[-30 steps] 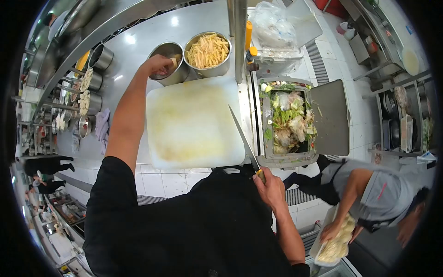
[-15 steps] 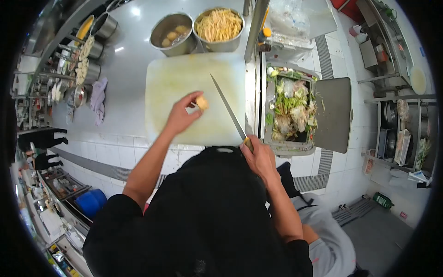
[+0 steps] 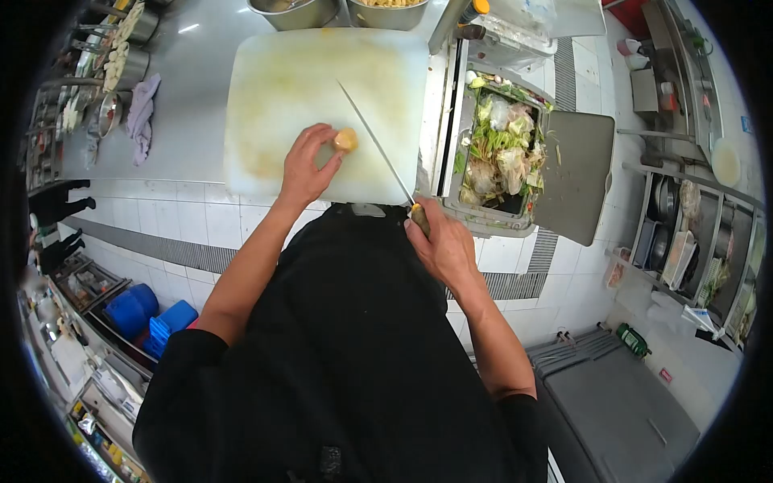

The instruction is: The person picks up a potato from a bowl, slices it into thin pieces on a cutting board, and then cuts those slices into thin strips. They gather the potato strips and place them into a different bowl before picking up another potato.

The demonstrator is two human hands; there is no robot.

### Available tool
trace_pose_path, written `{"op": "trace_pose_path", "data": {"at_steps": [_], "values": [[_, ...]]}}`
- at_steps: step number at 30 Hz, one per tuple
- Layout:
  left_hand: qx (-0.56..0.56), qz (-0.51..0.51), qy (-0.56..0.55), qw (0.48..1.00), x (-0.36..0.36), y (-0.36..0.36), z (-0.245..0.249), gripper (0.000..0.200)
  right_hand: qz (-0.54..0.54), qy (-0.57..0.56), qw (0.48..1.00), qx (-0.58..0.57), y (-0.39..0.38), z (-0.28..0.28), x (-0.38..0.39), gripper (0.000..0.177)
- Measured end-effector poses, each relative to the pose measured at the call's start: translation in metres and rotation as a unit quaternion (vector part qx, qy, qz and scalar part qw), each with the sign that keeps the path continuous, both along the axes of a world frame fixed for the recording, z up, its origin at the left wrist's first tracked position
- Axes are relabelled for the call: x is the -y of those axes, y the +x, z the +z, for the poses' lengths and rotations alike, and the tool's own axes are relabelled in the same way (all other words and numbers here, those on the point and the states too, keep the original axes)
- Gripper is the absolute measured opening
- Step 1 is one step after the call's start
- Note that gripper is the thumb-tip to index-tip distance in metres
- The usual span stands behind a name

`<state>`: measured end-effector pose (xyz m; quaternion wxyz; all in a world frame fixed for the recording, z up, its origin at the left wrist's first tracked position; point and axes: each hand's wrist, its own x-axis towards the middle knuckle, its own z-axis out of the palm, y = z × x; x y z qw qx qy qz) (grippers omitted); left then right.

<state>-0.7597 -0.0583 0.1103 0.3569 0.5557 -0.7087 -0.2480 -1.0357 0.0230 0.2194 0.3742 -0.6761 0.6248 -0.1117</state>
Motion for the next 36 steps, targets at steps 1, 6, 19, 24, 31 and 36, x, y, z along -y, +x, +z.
{"op": "trace_pose_path", "data": {"at_steps": [1,6,19,24,31,36], "values": [[0.000,-0.002,0.002,1.000,0.002,-0.006,0.009,0.045,-0.008,0.005,1.000,0.001,0.000,0.002,0.000,0.039],[0.046,-0.003,0.058,0.997,0.008,-0.020,0.020,0.043,-0.026,0.018,0.999,-0.009,-0.001,-0.001,-0.004,0.039],[-0.048,-0.061,-0.005,0.997,-0.021,-0.020,0.012,0.030,-0.023,-0.003,1.000,0.019,-0.002,-0.021,-0.016,0.037],[-0.076,-0.030,0.028,0.996,-0.016,-0.022,0.011,0.028,0.006,0.059,0.997,-0.041,-0.003,-0.020,-0.011,0.034],[-0.083,-0.038,0.050,0.995,-0.013,-0.020,0.009,0.025,0.043,0.093,0.994,-0.048,-0.010,0.027,-0.020,0.031],[-0.071,-0.044,0.039,0.996,-0.012,-0.022,0.008,0.026,0.074,0.114,0.987,-0.086,-0.017,0.051,-0.027,0.029]]}}
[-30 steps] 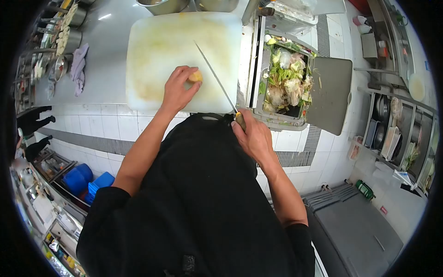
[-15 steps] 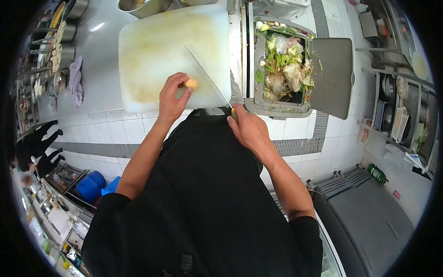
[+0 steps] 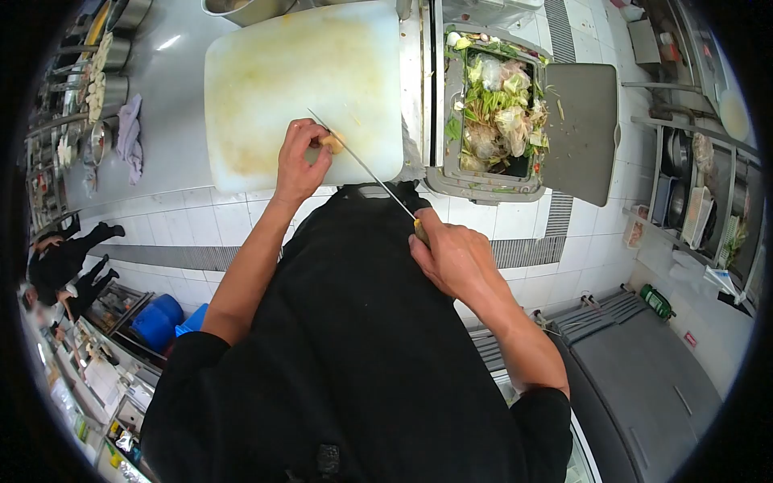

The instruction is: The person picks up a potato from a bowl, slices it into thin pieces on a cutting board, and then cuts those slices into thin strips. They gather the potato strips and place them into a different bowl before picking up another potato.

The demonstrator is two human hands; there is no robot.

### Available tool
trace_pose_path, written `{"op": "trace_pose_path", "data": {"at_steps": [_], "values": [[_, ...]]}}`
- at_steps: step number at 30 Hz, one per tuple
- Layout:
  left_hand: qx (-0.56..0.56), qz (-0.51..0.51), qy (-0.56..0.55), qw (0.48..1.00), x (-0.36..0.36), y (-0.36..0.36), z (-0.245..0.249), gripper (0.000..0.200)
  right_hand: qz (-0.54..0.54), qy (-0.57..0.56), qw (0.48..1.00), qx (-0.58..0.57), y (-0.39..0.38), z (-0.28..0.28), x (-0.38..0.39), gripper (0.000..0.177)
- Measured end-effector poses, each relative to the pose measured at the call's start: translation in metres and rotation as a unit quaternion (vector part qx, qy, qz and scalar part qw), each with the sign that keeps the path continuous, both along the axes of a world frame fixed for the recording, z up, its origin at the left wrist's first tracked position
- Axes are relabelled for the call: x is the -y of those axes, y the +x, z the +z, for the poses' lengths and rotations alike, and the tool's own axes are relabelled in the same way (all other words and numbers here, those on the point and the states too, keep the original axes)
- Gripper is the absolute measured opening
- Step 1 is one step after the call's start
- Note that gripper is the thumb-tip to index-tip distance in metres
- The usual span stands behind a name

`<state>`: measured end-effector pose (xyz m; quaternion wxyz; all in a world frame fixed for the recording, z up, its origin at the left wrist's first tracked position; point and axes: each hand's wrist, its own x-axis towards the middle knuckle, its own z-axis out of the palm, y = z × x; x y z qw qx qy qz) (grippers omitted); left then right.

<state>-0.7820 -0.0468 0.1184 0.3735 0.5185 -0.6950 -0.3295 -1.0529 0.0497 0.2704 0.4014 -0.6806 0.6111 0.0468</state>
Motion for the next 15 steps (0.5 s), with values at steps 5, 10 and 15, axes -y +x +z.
{"op": "trace_pose_path", "data": {"at_steps": [5,10,15], "values": [[0.001,0.012,-0.005,1.000,-0.001,-0.001,-0.008,0.028,0.031,-0.002,0.999,-0.024,0.001,0.023,0.006,0.026],[0.007,0.019,-0.018,1.000,-0.001,-0.002,-0.010,0.030,0.036,-0.089,0.995,0.034,0.039,-0.046,0.044,0.026],[-0.010,0.019,-0.017,1.000,-0.002,-0.002,-0.008,0.030,0.017,-0.134,0.990,0.048,0.070,-0.101,0.072,0.026]]}}
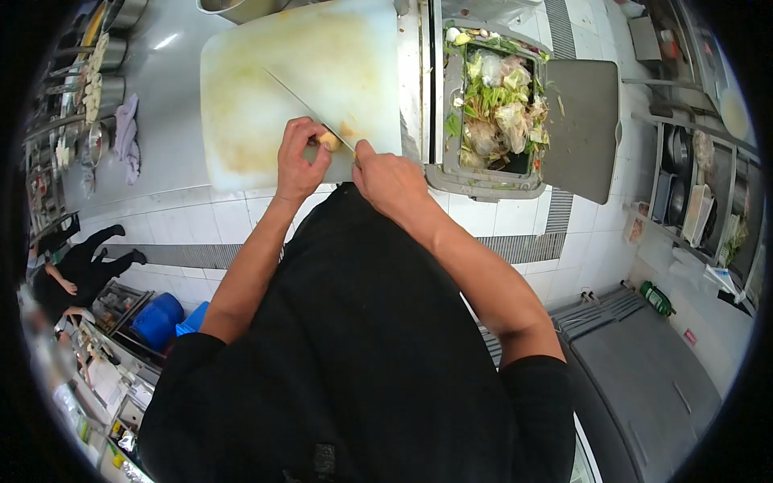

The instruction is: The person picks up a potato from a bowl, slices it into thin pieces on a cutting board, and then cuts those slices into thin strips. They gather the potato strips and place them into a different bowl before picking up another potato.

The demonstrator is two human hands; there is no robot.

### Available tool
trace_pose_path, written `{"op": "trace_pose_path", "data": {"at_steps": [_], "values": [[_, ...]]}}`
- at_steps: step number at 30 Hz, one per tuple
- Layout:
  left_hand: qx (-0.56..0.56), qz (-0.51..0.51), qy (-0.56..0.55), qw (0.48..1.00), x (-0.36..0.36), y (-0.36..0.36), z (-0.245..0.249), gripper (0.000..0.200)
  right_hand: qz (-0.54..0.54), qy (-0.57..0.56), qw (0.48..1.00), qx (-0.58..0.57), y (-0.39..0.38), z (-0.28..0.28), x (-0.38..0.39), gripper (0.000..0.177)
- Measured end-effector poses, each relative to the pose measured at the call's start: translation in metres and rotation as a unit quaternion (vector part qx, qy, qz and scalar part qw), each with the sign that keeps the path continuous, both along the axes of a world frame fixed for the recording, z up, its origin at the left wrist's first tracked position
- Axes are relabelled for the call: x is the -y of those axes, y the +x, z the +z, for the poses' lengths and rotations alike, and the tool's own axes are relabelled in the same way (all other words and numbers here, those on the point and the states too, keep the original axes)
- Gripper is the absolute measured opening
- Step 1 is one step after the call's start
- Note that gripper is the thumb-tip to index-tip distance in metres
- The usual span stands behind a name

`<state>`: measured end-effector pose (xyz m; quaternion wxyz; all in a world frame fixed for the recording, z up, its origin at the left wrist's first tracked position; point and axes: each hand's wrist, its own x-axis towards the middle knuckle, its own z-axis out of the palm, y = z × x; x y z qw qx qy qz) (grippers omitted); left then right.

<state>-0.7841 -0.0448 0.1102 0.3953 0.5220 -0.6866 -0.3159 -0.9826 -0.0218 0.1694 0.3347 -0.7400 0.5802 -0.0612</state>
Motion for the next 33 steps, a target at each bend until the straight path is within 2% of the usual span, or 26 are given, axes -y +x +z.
{"op": "trace_pose_path", "data": {"at_steps": [4,9,11,14,15,17,19,23,26,29,31,33], "values": [[0.023,0.004,-0.009,1.000,0.001,-0.001,-0.002,0.032,0.021,-0.007,1.000,0.006,-0.009,0.016,0.003,0.026],[0.015,0.001,-0.020,1.000,0.000,-0.001,-0.005,0.030,0.035,0.010,0.999,-0.018,-0.045,0.092,-0.033,0.024],[0.020,0.001,-0.023,1.000,0.000,-0.001,-0.005,0.030,0.041,0.082,0.993,-0.068,-0.056,0.111,-0.044,0.024],[0.023,0.000,-0.027,0.999,0.001,-0.001,-0.005,0.030,0.033,0.111,0.990,-0.084,-0.051,0.117,-0.044,0.023],[0.020,-0.003,-0.026,0.999,0.000,-0.001,-0.005,0.030,0.032,0.113,0.989,-0.085,-0.046,0.106,-0.042,0.023],[0.018,-0.002,-0.022,1.000,-0.001,-0.002,-0.003,0.031,0.023,0.016,0.999,-0.025,-0.026,0.056,-0.027,0.025],[0.019,0.000,-0.020,1.000,-0.002,-0.001,-0.003,0.031,0.018,-0.006,1.000,-0.012,-0.007,0.012,-0.009,0.025],[0.018,0.004,-0.021,1.000,-0.004,0.000,-0.004,0.031,0.010,-0.036,0.999,-0.005,0.005,-0.005,-0.001,0.025],[0.025,0.004,-0.030,0.999,-0.001,-0.002,-0.004,0.031,0.028,-0.024,0.999,-0.004,-0.004,0.024,0.004,0.022],[0.029,0.006,-0.035,0.999,0.000,-0.001,-0.006,0.030,0.032,-0.006,0.999,-0.019,-0.030,0.078,-0.022,0.022],[0.032,0.007,-0.042,0.999,-0.001,-0.001,-0.007,0.029,0.038,0.096,0.993,-0.056,-0.045,0.103,-0.036,0.026],[0.030,0.010,-0.033,0.999,-0.002,-0.001,-0.007,0.029,0.033,0.098,0.993,-0.060,-0.046,0.109,-0.043,0.024]]}}
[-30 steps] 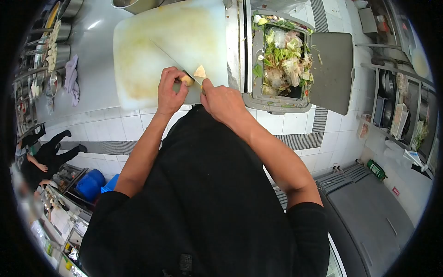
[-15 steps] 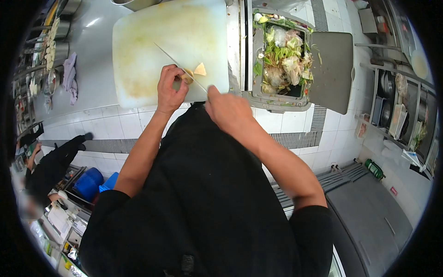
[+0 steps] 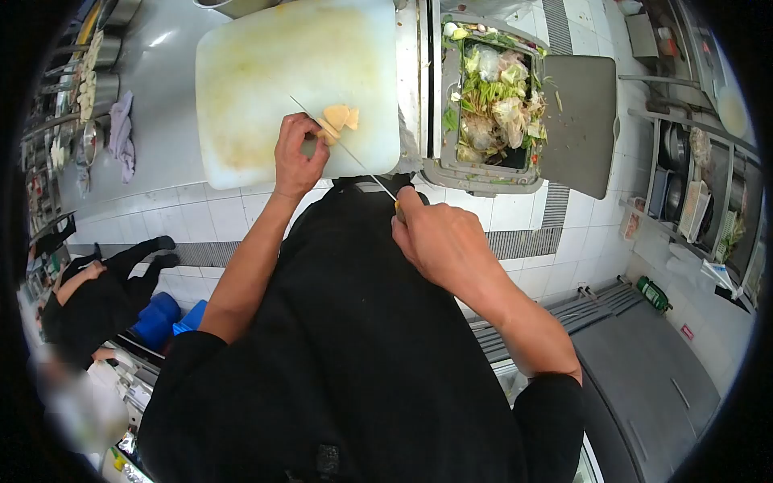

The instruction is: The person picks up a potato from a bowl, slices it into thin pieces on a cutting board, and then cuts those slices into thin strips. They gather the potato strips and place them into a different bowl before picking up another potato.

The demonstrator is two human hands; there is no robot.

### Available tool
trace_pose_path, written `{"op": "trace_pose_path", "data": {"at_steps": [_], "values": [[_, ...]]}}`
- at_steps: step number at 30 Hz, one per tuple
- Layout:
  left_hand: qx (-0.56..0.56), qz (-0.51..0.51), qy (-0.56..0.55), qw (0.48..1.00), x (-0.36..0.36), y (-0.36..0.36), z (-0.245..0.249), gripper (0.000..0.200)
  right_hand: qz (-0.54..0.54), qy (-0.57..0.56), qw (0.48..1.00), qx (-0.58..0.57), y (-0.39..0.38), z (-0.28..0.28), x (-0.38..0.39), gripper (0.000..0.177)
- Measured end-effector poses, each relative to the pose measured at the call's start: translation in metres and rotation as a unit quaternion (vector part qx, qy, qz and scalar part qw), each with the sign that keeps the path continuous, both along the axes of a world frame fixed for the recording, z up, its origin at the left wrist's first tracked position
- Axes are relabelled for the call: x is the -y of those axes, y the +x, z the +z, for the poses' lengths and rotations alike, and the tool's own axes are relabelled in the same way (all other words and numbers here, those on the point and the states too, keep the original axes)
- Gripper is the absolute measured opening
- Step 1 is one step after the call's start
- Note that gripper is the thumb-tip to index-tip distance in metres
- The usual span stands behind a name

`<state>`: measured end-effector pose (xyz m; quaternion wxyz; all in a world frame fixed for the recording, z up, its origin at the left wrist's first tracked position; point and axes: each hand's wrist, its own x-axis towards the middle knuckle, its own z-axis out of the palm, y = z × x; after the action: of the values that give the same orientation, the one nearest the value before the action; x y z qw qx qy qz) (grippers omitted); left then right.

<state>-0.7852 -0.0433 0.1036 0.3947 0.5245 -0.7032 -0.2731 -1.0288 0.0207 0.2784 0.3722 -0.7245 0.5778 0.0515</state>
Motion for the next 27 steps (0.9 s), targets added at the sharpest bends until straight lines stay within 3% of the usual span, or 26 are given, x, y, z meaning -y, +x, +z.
{"op": "trace_pose_path", "data": {"at_steps": [2,8,13,17,20,27], "values": [[0.005,0.001,0.000,1.000,0.000,0.000,0.000,0.029,-0.007,0.003,1.000,-0.004,0.003,-0.008,0.001,0.022],[-0.026,-0.001,0.006,1.000,-0.002,0.000,0.002,0.030,-0.021,-0.109,0.993,0.042,0.055,-0.115,0.037,0.024],[-0.015,-0.007,-0.009,1.000,0.001,0.000,0.002,0.029,-0.019,-0.151,0.986,0.068,0.052,-0.100,0.046,0.025],[-0.006,-0.009,-0.018,1.000,0.001,0.000,0.002,0.028,0.005,-0.061,0.998,0.031,0.019,-0.019,0.018,0.022],[-0.012,-0.002,-0.009,1.000,0.000,-0.001,0.004,0.027,0.009,0.014,1.000,-0.011,0.000,0.003,-0.002,0.022],[-0.029,-0.003,0.003,1.000,0.000,0.000,0.005,0.028,-0.025,-0.111,0.992,0.057,0.050,-0.107,0.033,0.025]]}}
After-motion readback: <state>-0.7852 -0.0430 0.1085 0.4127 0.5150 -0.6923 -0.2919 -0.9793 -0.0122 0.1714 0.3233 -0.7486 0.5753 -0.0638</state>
